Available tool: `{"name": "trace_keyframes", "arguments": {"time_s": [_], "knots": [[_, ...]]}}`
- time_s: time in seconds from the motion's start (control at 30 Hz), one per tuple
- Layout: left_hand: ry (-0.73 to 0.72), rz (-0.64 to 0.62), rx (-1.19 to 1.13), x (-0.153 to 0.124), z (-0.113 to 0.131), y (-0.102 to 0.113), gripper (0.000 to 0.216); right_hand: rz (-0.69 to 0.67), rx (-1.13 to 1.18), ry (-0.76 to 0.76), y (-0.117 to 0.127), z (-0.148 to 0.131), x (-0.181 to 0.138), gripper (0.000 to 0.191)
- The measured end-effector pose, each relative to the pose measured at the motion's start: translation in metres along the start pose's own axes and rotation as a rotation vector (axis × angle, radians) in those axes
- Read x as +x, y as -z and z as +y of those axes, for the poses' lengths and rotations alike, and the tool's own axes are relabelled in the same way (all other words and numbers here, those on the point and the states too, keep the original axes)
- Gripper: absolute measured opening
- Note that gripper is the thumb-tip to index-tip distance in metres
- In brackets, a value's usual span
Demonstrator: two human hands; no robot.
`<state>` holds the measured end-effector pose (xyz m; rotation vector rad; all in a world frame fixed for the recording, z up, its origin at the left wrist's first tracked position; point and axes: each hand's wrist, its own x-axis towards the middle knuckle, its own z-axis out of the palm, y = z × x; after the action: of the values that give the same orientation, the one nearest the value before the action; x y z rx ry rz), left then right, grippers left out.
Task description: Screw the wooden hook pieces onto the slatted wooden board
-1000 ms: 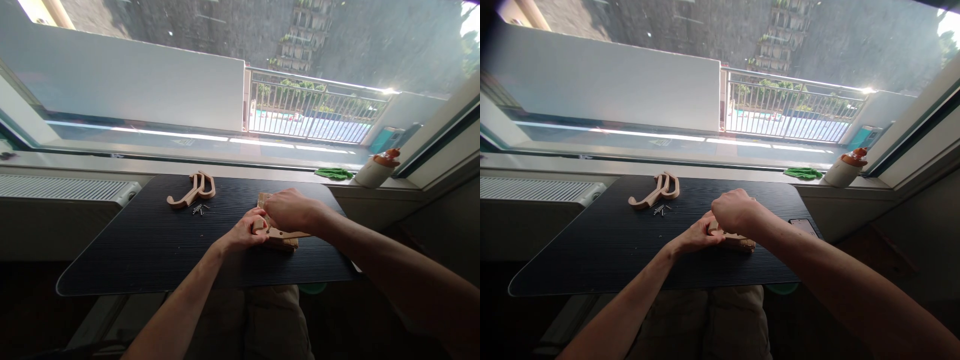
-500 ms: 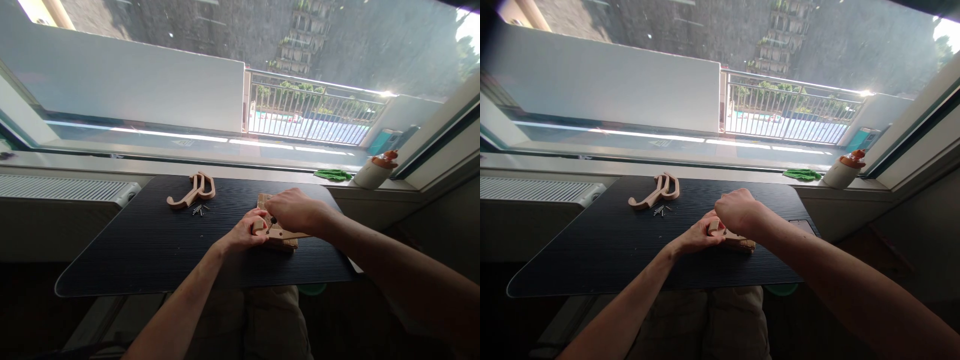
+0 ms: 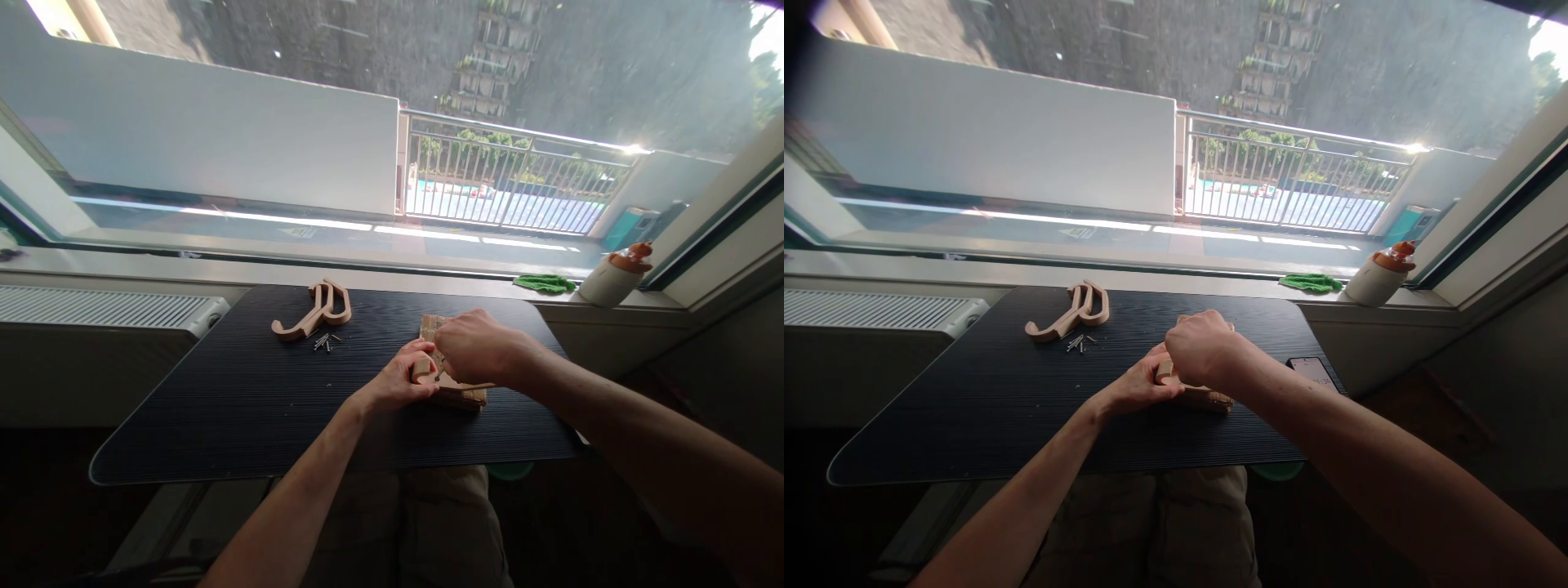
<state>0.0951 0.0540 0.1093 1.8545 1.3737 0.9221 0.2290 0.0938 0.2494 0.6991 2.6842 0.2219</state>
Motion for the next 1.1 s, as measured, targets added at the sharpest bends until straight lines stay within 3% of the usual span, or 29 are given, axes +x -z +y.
{"name": "trace_keyframes", "arguments": {"time_s": [0.23, 0.43, 0.63, 1.1], "knots": [[-0.031, 0.035, -0.003, 0.000, -0.002, -0.002, 0.023, -0.039, 0.005, 0.017, 0.005, 0.007, -0.004, 0.026], [-0.096, 0.006, -0.021, 0.001, -0.003, -0.002, 0.017, -0.038, 0.016, 0.016, 0.012, 0.009, -0.009, 0.018], [-0.025, 0.025, -0.011, 0.001, -0.004, -0.002, 0.031, -0.010, 0.024, 0.051, 0.011, 0.005, -0.004, 0.017], [-0.035, 0.040, -0.032, 0.000, -0.004, -0.003, 0.025, 0.019, 0.005, -0.003, 0.010, 0.003, -0.010, 0.024]]}}
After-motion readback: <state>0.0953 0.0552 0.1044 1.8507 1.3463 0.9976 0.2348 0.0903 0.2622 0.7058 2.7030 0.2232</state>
